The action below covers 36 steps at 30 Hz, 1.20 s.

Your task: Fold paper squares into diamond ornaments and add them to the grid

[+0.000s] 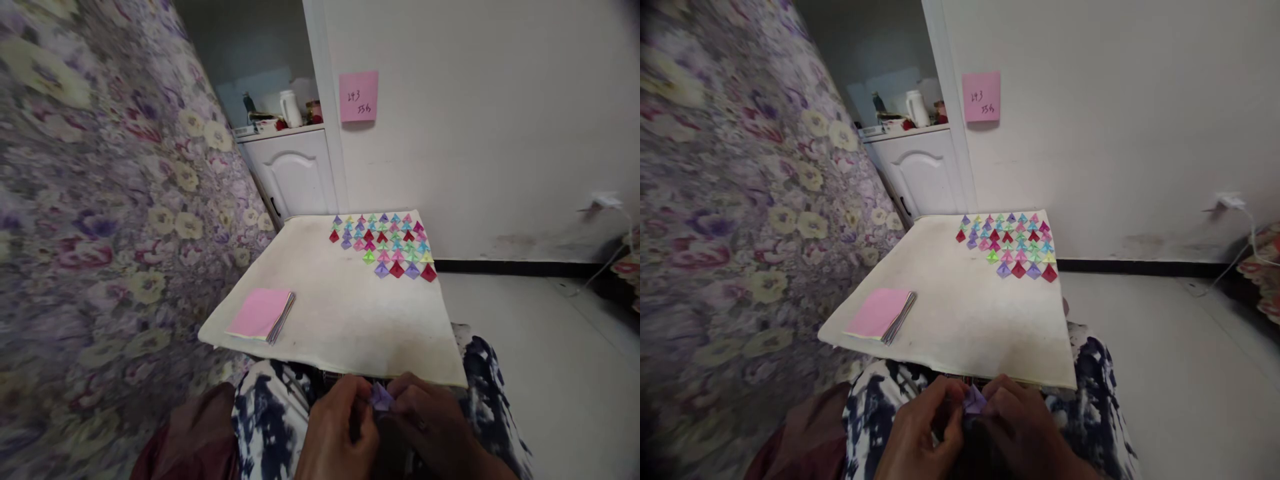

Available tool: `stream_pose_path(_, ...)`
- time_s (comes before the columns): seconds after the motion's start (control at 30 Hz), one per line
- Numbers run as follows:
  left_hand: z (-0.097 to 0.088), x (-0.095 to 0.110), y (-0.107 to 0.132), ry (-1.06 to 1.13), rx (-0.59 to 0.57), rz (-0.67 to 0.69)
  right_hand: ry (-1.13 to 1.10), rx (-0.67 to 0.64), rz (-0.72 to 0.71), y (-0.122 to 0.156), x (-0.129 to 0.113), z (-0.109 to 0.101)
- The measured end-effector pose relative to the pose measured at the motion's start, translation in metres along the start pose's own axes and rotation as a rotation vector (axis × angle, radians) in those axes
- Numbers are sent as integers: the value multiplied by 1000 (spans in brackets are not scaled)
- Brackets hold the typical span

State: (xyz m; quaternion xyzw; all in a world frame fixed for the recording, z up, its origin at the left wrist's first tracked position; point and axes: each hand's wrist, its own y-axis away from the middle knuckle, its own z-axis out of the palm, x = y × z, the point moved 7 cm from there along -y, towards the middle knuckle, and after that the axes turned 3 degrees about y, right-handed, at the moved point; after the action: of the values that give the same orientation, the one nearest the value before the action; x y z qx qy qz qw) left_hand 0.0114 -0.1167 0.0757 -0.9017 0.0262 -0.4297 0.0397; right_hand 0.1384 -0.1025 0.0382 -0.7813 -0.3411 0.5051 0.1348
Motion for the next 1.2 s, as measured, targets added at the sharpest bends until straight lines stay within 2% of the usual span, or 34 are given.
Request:
stream_pose_path(0.17,-2,-3,0,22,-15,-76,-57,-30,39,3,4,4)
stream_pose_path(0.33,-1,-8,1,76,-86,-95,-91,-52,87,5,8,8)
stream_pose_path(0.67,-1,-15,1,127,-81,-110,-210,-74,216,8,17,14)
stream_pose_path(0.83,0,-17,2,97,-80,-122,-160,-149,348,7,17,17)
stream_pose_path(0.97,1,-13,1,25,-85,-105,-123,-210,366,3,7,16)
stream_pose_path(1.2,3,-14,-1,-16,-76,-121,-61,-210,445,7,17,22)
